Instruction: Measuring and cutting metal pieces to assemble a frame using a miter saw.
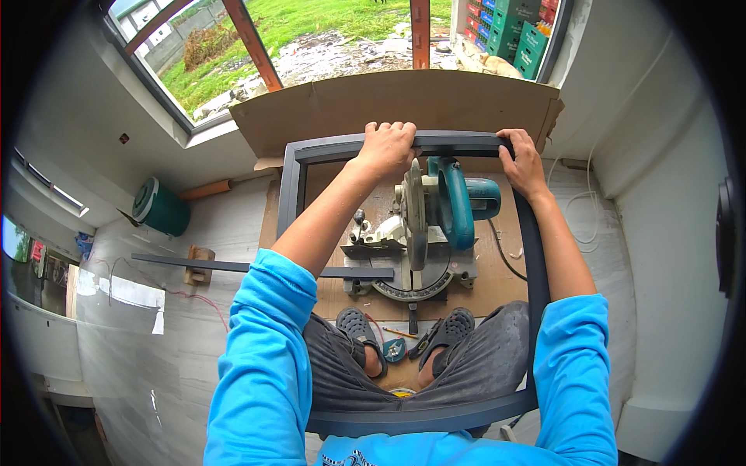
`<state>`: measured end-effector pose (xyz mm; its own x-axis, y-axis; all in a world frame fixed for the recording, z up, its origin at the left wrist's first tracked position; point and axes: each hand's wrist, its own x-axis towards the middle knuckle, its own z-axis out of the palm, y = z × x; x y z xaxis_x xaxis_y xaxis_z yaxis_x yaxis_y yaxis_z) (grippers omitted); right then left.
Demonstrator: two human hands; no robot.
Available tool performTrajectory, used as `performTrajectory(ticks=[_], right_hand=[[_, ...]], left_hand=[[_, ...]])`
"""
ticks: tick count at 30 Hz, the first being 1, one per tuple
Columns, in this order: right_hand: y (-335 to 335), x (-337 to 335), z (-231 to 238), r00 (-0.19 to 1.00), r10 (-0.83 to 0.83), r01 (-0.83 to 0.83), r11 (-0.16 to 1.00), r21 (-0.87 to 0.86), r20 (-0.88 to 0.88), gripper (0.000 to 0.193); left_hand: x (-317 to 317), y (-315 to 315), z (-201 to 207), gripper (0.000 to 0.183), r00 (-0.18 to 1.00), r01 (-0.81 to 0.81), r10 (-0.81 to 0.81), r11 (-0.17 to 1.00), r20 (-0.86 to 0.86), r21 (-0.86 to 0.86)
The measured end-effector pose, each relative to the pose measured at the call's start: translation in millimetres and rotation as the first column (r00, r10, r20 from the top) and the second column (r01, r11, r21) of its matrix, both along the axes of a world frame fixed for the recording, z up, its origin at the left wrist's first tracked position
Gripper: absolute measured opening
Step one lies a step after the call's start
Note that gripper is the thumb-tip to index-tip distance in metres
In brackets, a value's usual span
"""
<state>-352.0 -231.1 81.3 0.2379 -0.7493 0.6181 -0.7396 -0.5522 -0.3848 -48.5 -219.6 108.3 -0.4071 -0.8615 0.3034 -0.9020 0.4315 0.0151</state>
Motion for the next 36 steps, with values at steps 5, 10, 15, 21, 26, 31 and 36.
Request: performTrajectory(ticks=[5,10,15,21,26,31,36], right_hand=[[5.3,5.3,4.8,0.998,-0.007,0.011,0.997,-0.072,0.059,0.025],[10.5,4.1,4.5,0.999,-0.029,0.031,0.997,-0.072,0.028,0.025],[10.3,-1.1,4.4,0.999,-0.032,0.036,0.993,-0.109,0.037,0.025],[6.8,13.0,1.1,0.997,-0.029,0.036,0.995,-0.09,0.077,0.026],[8.7,-2.8,-0.4,0.993,-0.068,0.078,0.991,-0.105,0.097,0.028],[12.6,1.9,0.3,0.968,-0.107,0.132,0.987,-0.096,0.226,0.028],[8.7,-0.5,-0.7,0.974,-0.096,0.105,0.994,-0.032,0.207,0.029]], left_hand=[[3.1,-7.7,6.1,0.03,0.998,0.057,-0.057,0.996,-0.002,0.073],[1.7,-8.7,-5.7,0.03,0.997,0.072,-0.072,0.996,-0.014,0.058],[8.3,-19.4,-2.7,0.029,0.982,0.187,-0.185,0.98,-0.032,0.064],[21.7,-11.3,16.5,0.023,0.983,0.176,-0.162,0.966,-0.087,0.189],[4.3,-7.8,18.2,0.023,0.98,0.188,-0.172,0.966,-0.105,0.177],[5.5,-5.7,17.3,0.023,0.983,0.177,-0.162,0.967,-0.091,0.183],[4.1,-4.4,26.6,0.023,0.985,0.163,-0.148,0.963,-0.086,0.214]])
